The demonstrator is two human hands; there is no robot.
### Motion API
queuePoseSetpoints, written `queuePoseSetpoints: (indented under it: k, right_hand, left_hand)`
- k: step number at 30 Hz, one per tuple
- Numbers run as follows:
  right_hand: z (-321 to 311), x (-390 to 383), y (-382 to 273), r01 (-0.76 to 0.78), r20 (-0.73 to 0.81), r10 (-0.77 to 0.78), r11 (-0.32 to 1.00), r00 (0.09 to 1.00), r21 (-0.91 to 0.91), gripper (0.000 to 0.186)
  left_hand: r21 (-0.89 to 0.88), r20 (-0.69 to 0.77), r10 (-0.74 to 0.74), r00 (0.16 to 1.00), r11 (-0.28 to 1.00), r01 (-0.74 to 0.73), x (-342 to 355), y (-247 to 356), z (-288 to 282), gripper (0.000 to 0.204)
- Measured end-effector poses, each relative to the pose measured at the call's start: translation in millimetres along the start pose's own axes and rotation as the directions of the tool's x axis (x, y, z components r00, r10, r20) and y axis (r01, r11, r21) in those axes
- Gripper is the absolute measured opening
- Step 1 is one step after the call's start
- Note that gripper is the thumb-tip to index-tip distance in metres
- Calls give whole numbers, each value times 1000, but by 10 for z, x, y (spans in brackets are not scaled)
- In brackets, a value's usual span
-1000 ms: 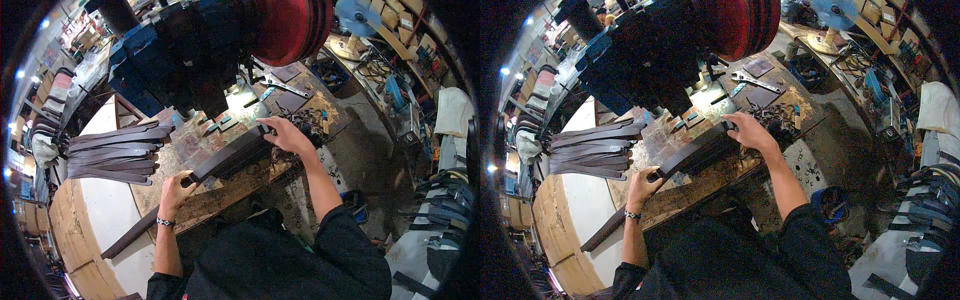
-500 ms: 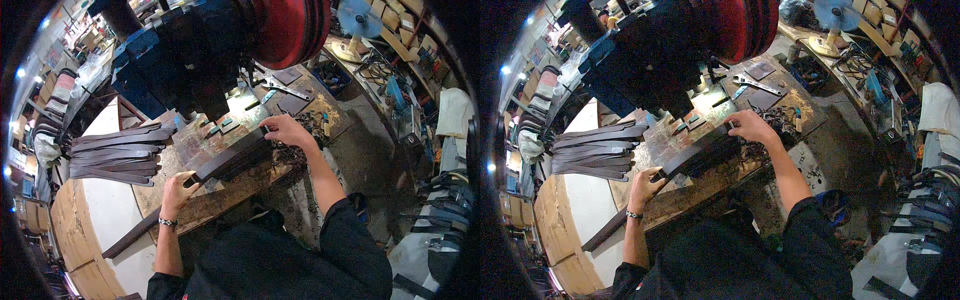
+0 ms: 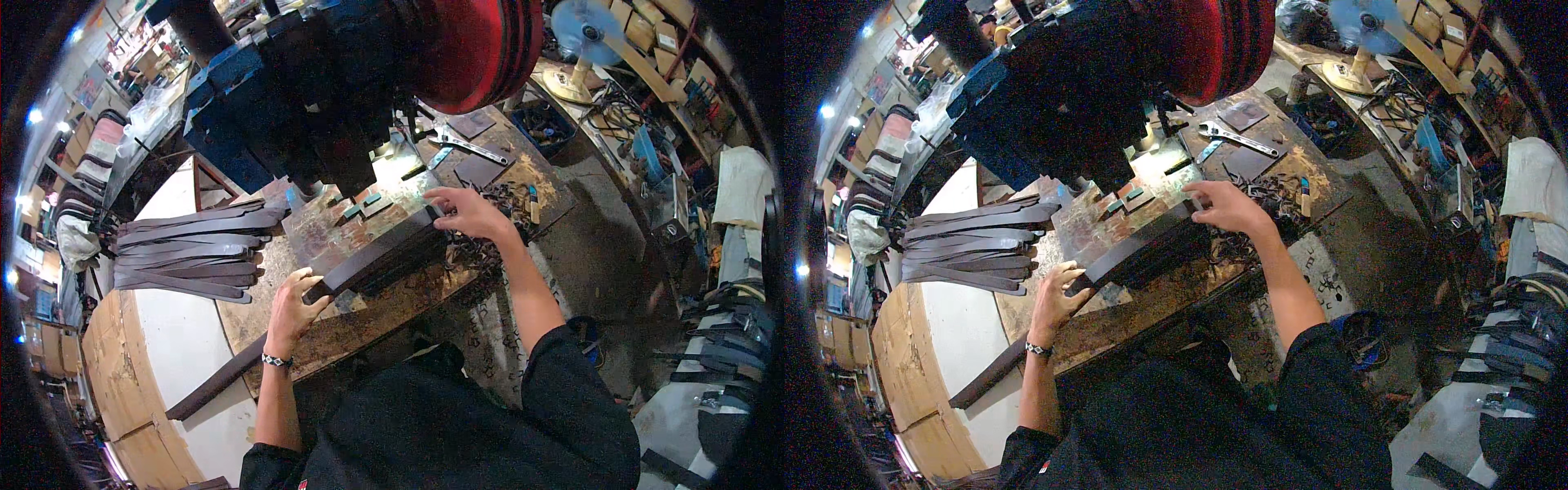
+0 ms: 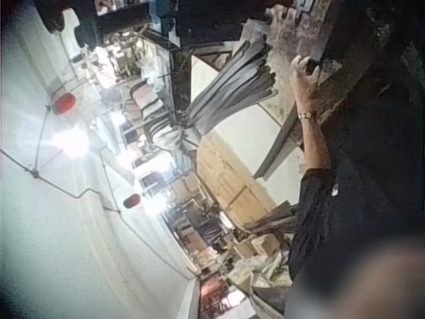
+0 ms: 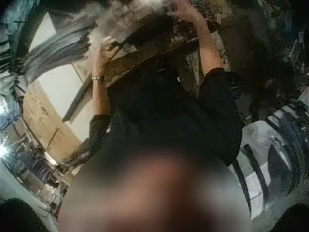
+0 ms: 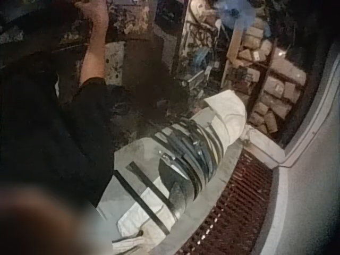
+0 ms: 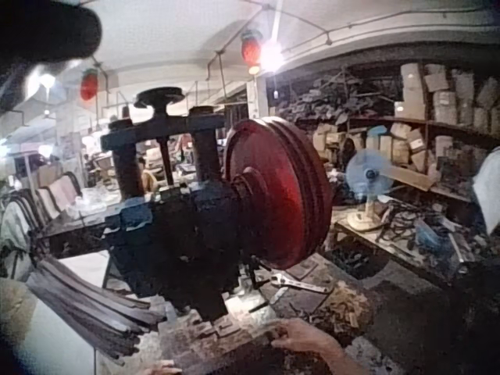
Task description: Operating a stamping machine to process and cut leather strips into belts.
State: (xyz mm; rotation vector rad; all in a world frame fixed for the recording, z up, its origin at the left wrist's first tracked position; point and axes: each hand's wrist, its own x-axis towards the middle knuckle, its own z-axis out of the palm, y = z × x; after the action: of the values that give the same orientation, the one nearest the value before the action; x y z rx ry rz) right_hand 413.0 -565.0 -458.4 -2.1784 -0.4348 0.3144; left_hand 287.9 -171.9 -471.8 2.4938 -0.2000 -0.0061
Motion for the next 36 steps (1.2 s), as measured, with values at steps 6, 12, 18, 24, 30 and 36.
queuePoseSetpoints:
  k: [6, 12, 18, 24, 30, 36]
  right_hand:
    - [25, 16, -54, 177, 11, -179, 958, 984, -224, 45]
    - [-63, 27, -4, 26, 7, -25, 999, 1000, -47, 44]
    - [-56, 16, 12, 114, 17, -113, 992, 993, -60, 44]
    - [58, 7, 36, 98, 70, -86, 976, 994, -195, 54]
    - [430, -94, -587, 174, 15, -232, 683, 973, -710, 77]
    - [1310, -50, -1126, 413, 159, -450, 551, 879, -725, 92]
  left_hand:
    - [33, 4, 15, 1000, 999, -15, 9, 16, 2, 44]
    - [97, -14, 63, 998, 993, -61, -6, 5, 14, 44]
    - [48, -14, 53, 998, 997, -53, 1, 23, 17, 43]
    - [-5, -47, 69, 997, 998, -69, -60, -111, 52, 48]
    - [54, -95, 21, 995, 998, -16, -366, -201, -90, 64]
    - [202, 10, -85, 996, 976, 82, -816, -1020, -185, 77]
